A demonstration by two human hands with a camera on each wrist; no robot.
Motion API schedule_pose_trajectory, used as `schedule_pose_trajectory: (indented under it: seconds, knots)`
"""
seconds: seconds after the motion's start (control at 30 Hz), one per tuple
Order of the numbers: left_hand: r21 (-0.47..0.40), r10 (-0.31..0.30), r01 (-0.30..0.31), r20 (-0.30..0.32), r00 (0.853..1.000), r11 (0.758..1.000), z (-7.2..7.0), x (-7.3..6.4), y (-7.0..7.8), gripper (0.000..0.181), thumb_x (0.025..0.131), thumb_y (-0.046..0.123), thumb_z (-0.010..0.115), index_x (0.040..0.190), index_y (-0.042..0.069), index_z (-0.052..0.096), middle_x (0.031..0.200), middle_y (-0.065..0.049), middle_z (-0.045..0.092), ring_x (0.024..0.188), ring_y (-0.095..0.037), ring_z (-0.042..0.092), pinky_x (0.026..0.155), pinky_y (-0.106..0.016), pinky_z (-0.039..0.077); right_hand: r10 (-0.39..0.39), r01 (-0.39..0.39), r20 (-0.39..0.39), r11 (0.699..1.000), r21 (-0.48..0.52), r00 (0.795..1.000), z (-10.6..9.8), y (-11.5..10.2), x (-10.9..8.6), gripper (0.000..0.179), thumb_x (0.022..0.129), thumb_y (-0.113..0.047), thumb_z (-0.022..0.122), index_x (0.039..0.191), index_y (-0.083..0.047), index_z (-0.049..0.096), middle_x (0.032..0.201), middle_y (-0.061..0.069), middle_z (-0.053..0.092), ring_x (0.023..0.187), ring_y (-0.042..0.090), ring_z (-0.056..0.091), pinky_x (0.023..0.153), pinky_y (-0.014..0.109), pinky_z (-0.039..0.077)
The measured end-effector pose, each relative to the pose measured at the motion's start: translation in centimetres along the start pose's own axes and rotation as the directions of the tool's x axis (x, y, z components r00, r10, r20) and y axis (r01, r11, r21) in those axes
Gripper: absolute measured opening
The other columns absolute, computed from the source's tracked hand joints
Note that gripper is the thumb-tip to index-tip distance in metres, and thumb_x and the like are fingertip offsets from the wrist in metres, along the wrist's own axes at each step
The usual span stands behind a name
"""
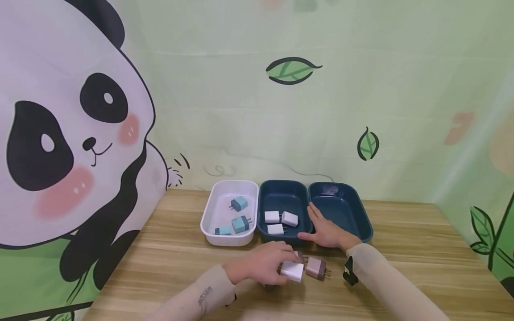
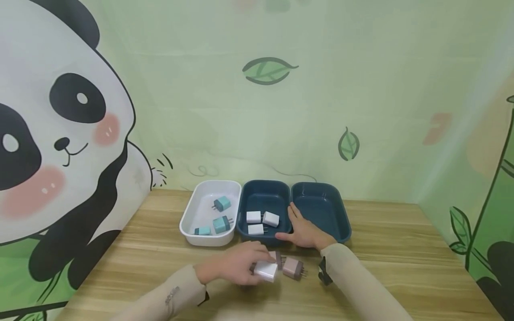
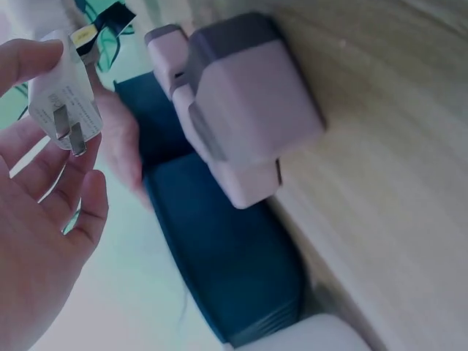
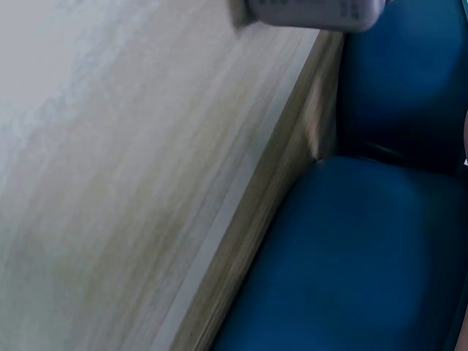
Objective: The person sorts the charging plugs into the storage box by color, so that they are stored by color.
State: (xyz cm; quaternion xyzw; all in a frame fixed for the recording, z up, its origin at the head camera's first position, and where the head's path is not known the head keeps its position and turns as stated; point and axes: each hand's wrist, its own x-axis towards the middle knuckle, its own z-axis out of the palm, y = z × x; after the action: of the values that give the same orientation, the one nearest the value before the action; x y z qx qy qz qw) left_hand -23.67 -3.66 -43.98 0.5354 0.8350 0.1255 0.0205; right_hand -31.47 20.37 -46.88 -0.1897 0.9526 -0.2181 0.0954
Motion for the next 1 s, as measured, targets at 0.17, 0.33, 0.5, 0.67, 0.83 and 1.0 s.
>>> schedule_pose_trajectory:
  seconds: [0.17, 0.33, 0.5, 0.67, 0.83, 1.0]
  knots:
    - [-0.039, -0.078, 0.078, 0.008, 0.997, 0.996, -1.1, -0.4, -0.1, 0.042, 0.084, 0.032, 0.068, 0.124, 0.018, 0.061, 0.113, 0.005, 0.058, 0.094, -0.006, 0.049, 0.081, -0.018, 0.042, 0.008, -0.008, 0.0, 1.0, -0.002, 1.0, 0.1, 0.1, 0.1, 0.105, 0.082, -0.06, 0.061, 0.151, -0.003, 0.006, 0.157, 0.011, -0.007, 0.137, 0.043, 0.021, 0.103, 0.06, 0.025]
    - [-0.035, -0.115, 0.114, -0.026, 0.993, 0.993, -2.3, -0.7, -0.2, 0.041, 0.084, 0.031, 0.067, 0.122, 0.017, 0.062, 0.115, 0.003, 0.058, 0.097, -0.007, 0.05, 0.084, -0.02, 0.043, 0.008, -0.008, 0.0, 1.0, -0.003, 1.0, 0.1, 0.1, 0.1, 0.104, 0.082, -0.06, 0.06, 0.151, -0.003, 0.007, 0.158, 0.01, -0.007, 0.136, 0.042, 0.022, 0.103, 0.06, 0.026]
    - [-0.021, -0.12, 0.118, -0.076, 0.99, 0.993, -3.1, -0.7, -0.4, 0.042, 0.083, 0.03, 0.067, 0.122, 0.014, 0.063, 0.114, 0.002, 0.059, 0.099, -0.008, 0.051, 0.086, -0.021, 0.043, -0.019, 0.019, -0.002, 1.0, -0.016, 1.0, 0.0, 0.1, 0.0, 0.102, 0.084, -0.058, 0.06, 0.15, 0.0, 0.006, 0.157, 0.014, -0.005, 0.135, 0.044, 0.024, 0.103, 0.059, 0.027]
    - [-0.013, -0.139, 0.138, -0.121, 0.983, 0.99, -3.8, -0.6, -0.7, 0.042, 0.082, 0.03, 0.068, 0.121, 0.014, 0.064, 0.111, 0.002, 0.06, 0.098, -0.009, 0.052, 0.084, -0.022, 0.045, -0.031, 0.031, -0.001, 0.999, -0.023, 1.0, -0.1, 0.1, 0.0, 0.103, 0.084, -0.06, 0.058, 0.15, 0.001, 0.006, 0.157, 0.015, -0.005, 0.135, 0.044, 0.025, 0.103, 0.058, 0.028]
    - [-0.026, -0.186, 0.184, -0.13, 0.974, 0.983, -4.1, -0.4, -1.2, 0.041, 0.083, 0.029, 0.067, 0.122, 0.015, 0.063, 0.119, -0.001, 0.058, 0.103, -0.012, 0.052, 0.086, -0.025, 0.045, -0.029, 0.029, 0.003, 0.999, -0.019, 1.0, -0.1, 0.1, -0.1, 0.108, 0.081, -0.067, 0.056, 0.15, -0.001, 0.006, 0.157, 0.013, -0.005, 0.135, 0.043, 0.025, 0.103, 0.057, 0.028]
    - [-0.029, -0.217, 0.215, -0.149, 0.965, 0.976, -4.4, -0.2, -1.9, 0.041, 0.084, 0.029, 0.066, 0.122, 0.016, 0.062, 0.12, -0.001, 0.058, 0.099, -0.013, 0.051, 0.08, -0.023, 0.045, -0.019, 0.019, 0.006, 1.0, -0.005, 1.0, 0.0, 0.1, 0.0, 0.104, 0.083, -0.06, 0.059, 0.151, -0.002, 0.006, 0.157, 0.012, -0.006, 0.136, 0.042, 0.023, 0.103, 0.058, 0.027]
